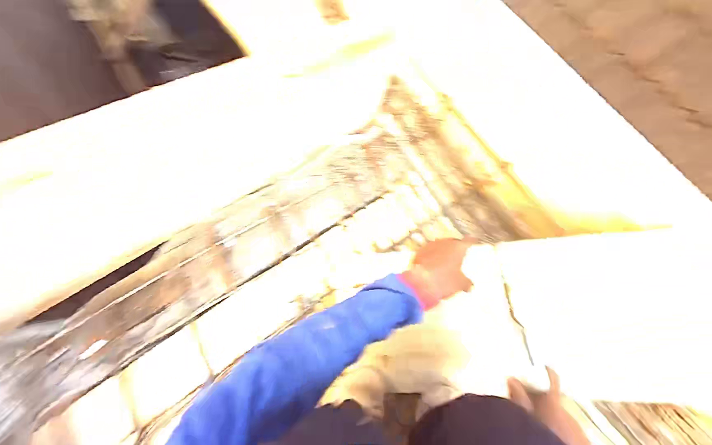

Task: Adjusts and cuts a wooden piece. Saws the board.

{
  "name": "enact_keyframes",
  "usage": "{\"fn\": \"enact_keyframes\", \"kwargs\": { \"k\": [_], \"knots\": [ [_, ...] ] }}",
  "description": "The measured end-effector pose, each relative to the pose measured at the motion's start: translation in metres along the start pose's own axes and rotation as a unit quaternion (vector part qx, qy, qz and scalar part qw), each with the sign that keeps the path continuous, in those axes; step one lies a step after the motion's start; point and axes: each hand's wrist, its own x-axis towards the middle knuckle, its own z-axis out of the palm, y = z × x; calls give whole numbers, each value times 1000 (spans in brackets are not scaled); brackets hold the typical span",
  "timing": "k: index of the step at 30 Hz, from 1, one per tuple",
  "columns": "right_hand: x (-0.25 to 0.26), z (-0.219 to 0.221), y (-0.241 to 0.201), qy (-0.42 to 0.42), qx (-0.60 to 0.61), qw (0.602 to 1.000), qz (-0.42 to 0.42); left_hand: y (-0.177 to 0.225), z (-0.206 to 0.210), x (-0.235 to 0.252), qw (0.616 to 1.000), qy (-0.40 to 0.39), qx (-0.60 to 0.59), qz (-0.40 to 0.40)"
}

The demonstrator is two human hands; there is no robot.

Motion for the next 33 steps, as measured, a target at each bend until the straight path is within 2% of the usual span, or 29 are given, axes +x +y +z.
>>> {"fn": "enact_keyframes", "kwargs": {
  "k": [1, 2, 3, 5, 8, 10, 12, 14, 16, 18, 19, 21, 23, 25, 28, 30, 32, 33],
  "knots": [
    [36, -6, -15, -127, -19, 989, 79, 3, 0, 1, 1000, 0, 13, 2],
    [62, -10, -23, -199, -19, 969, 144, 7, 0, 3, 999, -8, 33, -8],
    [67, -9, -21, -213, -11, 962, 173, 9, 0, 5, 998, -17, 56, -20],
    [33, -13, -5, -167, -8, 972, 165, 11, 3, 19, 992, -26, 115, -46],
    [-22, -37, 9, -151, -1, 979, 138, 10, 5, 22, 986, -31, 150, -72],
    [3, -40, -4, -188, -8, 969, 162, 12, 7, 18, 987, -18, 147, -63],
    [57, -29, -21, -241, 7, 952, 189, 11, 6, 17, 990, -4, 139, -37],
    [75, -22, -18, -264, 22, 947, 184, 8, 7, 24, 988, -19, 146, -42],
    [38, -31, 1, -249, 12, 951, 185, 9, 9, 28, 988, -23, 145, -52],
    [-14, -51, 12, -198, -9, 966, 166, 12, 10, 24, 987, -14, 143, -66],
    [-22, -58, 14, -183, -18, 972, 148, 15, 9, 25, 986, -7, 149, -72],
    [0, -55, 1, -211, -27, 965, 150, 20, 8, 19, 983, -5, 163, -80],
    [55, -43, -18, -276, 9, 945, 176, 21, 7, 21, 983, -6, 171, -66],
    [75, -36, -15, -289, 26, 941, 171, 14, 7, 30, 986, -6, 162, -44],
    [8, -58, 5, -269, 6, 945, 188, 7, 9, 28, 989, -5, 142, -43],
    [-29, -82, 13, -225, -12, 960, 167, 12, 6, 31, 987, -1, 147, -60],
    [-15, -80, 6, -229, -27, 961, 153, 18, 8, 25, 984, 3, 160, -74],
    [11, -70, -3, -251, -21, 955, 154, 20, 9, 21, 984, 6, 164, -69]
  ]
}}
